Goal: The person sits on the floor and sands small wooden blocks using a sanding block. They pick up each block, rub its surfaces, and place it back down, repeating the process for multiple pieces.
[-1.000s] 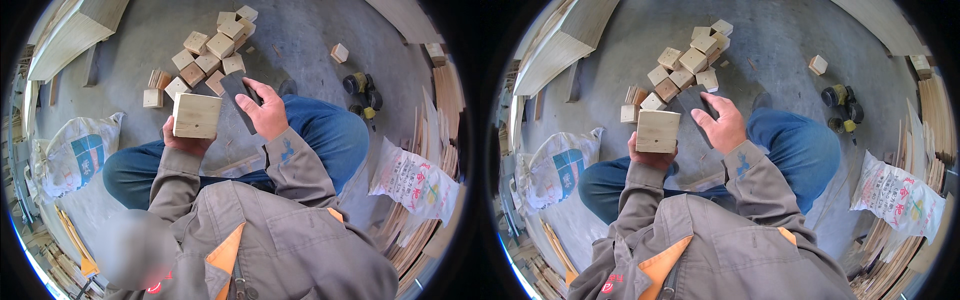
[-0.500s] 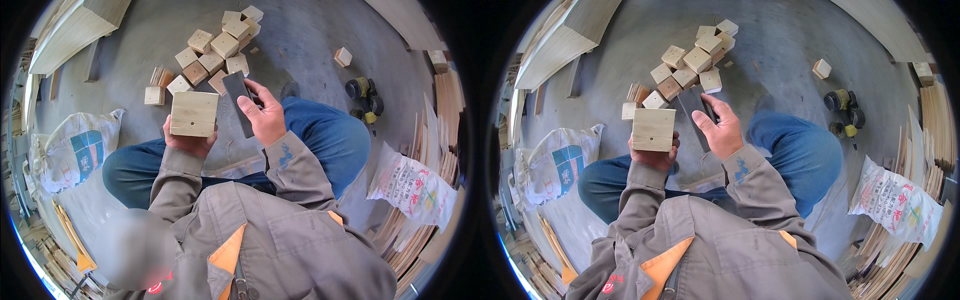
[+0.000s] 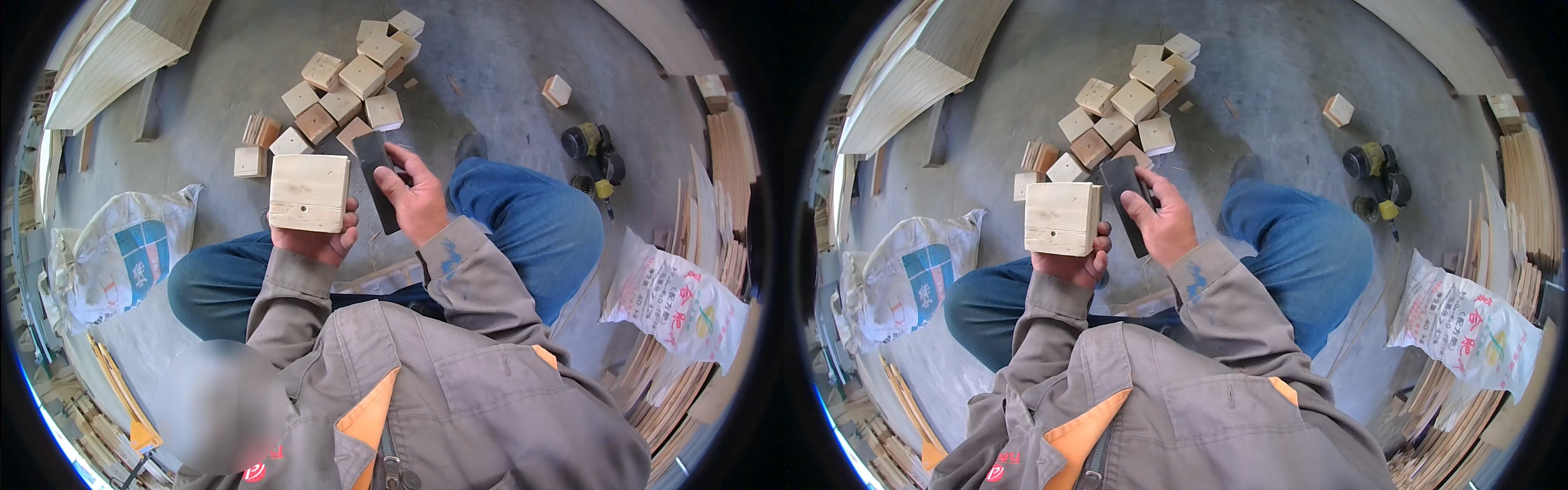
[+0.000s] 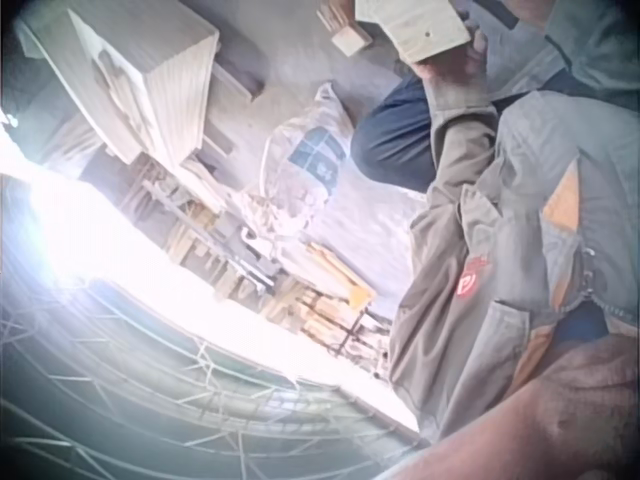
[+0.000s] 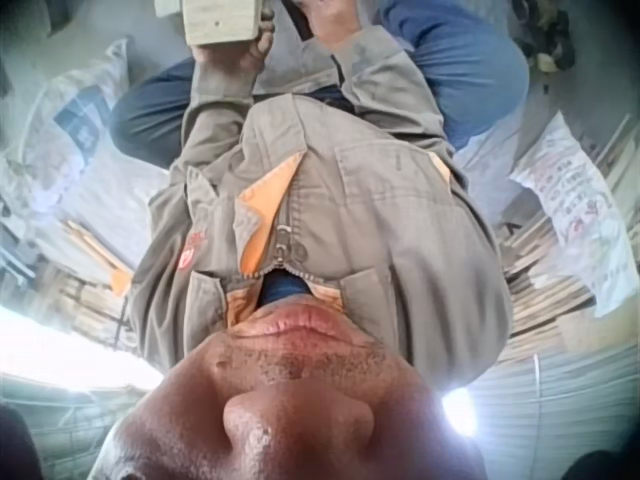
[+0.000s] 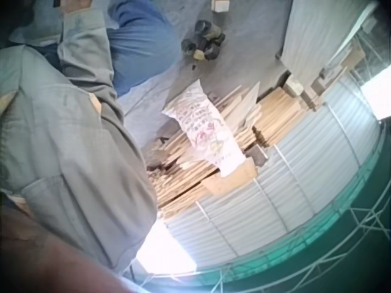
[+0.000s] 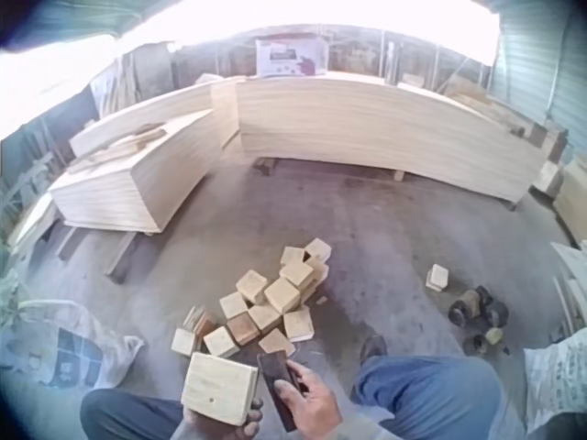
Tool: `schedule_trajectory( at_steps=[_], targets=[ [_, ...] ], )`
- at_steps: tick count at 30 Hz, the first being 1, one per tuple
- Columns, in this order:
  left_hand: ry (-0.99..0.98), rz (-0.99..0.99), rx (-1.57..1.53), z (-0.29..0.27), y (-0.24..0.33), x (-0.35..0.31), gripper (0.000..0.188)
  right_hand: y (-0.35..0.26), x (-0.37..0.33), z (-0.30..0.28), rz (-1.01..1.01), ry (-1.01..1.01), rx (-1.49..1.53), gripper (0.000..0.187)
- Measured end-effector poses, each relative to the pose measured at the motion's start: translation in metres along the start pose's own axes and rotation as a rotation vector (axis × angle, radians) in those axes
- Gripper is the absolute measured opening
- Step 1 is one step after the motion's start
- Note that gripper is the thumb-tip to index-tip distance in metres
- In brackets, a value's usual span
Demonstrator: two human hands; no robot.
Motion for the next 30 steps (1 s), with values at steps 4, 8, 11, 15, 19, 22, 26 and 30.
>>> schedule_trajectory(
  at_steps=[4, 8, 11, 15, 19, 22, 26, 30],
  targets=[
    [-0.052, 0.016, 0.0, 0.0, -0.001, 0.001, 0.078, -0.033, -0.002, 0.004, -0.012, -0.054, 0.187, 0.05],
    [-0.08, 0.009, 0.0, 0.0, 0.001, 0.001, 0.078, -0.028, -0.006, 0.015, 0.001, -0.095, 0.15, 0.048],
    [-0.009, -0.015, -0.043, 0.001, 0.001, -0.002, 0.078, -0.005, 0.001, 0.005, 0.022, -0.045, -0.165, 0.047],
    [-0.009, 0.004, -0.025, -0.001, 0.002, -0.002, 0.081, 0.003, 0.006, -0.013, 0.036, 0.104, -0.229, 0.048],
    [0.108, 0.112, 0.039, 0.001, 0.003, 0.0, 0.084, -0.016, 0.008, -0.018, 0.054, 0.162, -0.01, 0.047],
    [0.211, 0.24, 0.113, -0.012, 0.013, -0.004, 0.076, -0.011, 0.007, -0.016, 0.069, 0.167, -0.009, 0.049],
    [0.405, 0.349, 0.163, -0.017, 0.013, -0.009, 0.077, -0.005, 0.006, -0.013, 0.121, 0.151, 0.033, 0.05],
    [0.455, 0.321, 0.21, -0.019, 0.013, -0.012, 0.08, -0.004, 0.004, -0.009, 0.128, 0.112, 0.046, 0.051]
  ],
)
Point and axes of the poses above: each hand's wrist, its own x-axis towards the middle knuckle, its own z-axis out of the palm, y = z × x, the point moved 6 cm from there along x, towards the middle knuckle, and after that the axes turned 9 degrees about -x, right-handed, at the moved point
